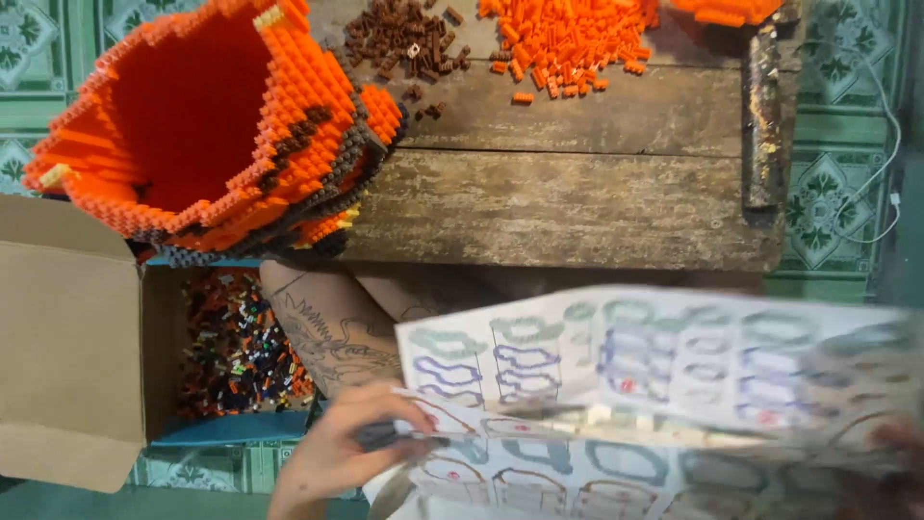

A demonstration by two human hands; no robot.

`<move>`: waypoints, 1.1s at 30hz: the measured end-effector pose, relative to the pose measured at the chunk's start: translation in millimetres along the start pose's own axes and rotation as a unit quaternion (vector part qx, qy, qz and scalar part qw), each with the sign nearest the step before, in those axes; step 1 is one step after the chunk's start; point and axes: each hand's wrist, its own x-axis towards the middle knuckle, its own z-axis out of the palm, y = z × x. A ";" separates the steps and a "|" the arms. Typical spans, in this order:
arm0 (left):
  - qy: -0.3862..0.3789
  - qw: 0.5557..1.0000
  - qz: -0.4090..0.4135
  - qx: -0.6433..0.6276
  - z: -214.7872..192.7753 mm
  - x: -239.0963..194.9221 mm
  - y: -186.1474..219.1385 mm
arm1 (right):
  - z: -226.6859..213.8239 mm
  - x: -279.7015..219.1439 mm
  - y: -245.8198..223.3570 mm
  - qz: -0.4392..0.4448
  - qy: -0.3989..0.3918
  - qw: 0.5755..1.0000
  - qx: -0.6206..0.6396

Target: The person sits on the floor and reviews a printed instruction manual for a Lego pumpkin model. They flip through the pages, pointing at diagrams and comparing them to the partially assembled orange pumpkin structure and piles of sorted bricks on the table.

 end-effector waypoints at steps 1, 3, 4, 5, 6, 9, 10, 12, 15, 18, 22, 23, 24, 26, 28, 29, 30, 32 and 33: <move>0.000 1.000 0.004 0.002 -1.2 2.8 0.2 | 51.7 23.2 4.8 -0.003 -0.003 1.000 0.001; 0.154 0.981 0.086 -0.080 -3.3 6.1 1.3 | 160.8 41.6 29.4 -0.598 -0.024 0.603 -0.528; 0.154 0.981 0.091 -0.079 -8.1 20.7 2.8 | 252.4 56.8 28.6 -0.601 -0.024 0.601 -0.526; 0.177 0.970 0.149 -0.068 -13.2 35.2 4.9 | 341.7 50.1 22.8 -0.538 -0.018 0.689 -0.486; 0.201 0.955 0.209 -0.057 -18.8 50.8 7.5 | 425.1 25.0 13.0 -0.468 -0.016 0.766 -0.440; 0.246 0.945 0.197 0.089 -18.2 93.3 26.2 | 514.4 53.5 9.9 -0.500 -0.064 0.746 -0.435; 0.246 0.944 0.199 0.090 -14.0 98.8 26.1 | 524.7 58.4 9.9 -0.502 -0.065 0.745 -0.434; 0.275 0.905 0.168 0.276 -5.1 109.7 24.4 | 544.0 68.9 10.8 -0.493 -0.063 0.740 -0.453; 0.248 0.883 0.161 0.366 0.7 118.9 22.4 | 549.6 75.1 7.8 -0.502 -0.079 0.726 -0.463; 0.222 0.894 0.157 0.356 10.8 119.3 30.5 | 550.9 70.5 5.9 -0.495 -0.068 0.726 -0.473; 0.212 0.889 0.144 0.379 12.5 122.1 19.2 | 535.7 68.3 -1.6 -0.474 -0.068 0.736 -0.478; 0.206 0.886 0.144 0.390 11.3 123.3 17.0 | 533.1 64.8 -3.9 -0.447 -0.063 0.754 -0.478; 0.201 0.883 0.142 0.400 11.6 122.7 14.0 | 529.8 60.6 -6.0 -0.417 -0.058 0.770 -0.479; 0.198 0.873 0.139 0.423 12.2 127.7 13.3 | 516.0 60.6 -5.5 -0.411 -0.051 0.777 -0.474; 0.197 0.862 0.137 0.446 12.4 133.2 14.3 | 511.3 60.1 -4.5 -0.406 -0.045 0.783 -0.469; 0.195 0.853 0.130 0.467 12.9 136.5 15.3 | 512.4 58.9 -3.4 -0.412 -0.042 0.777 -0.473; 0.191 0.844 0.124 0.486 13.4 140.4 16.3 | 513.1 57.4 -2.6 -0.419 -0.037 0.771 -0.477; 0.184 0.840 0.103 0.500 16.0 144.2 16.1 | 504.0 60.4 -1.1 -0.426 -0.037 0.773 -0.468; 0.178 0.836 0.081 0.513 17.2 146.0 16.2 | 499.6 61.8 -0.4 -0.432 -0.038 0.775 -0.460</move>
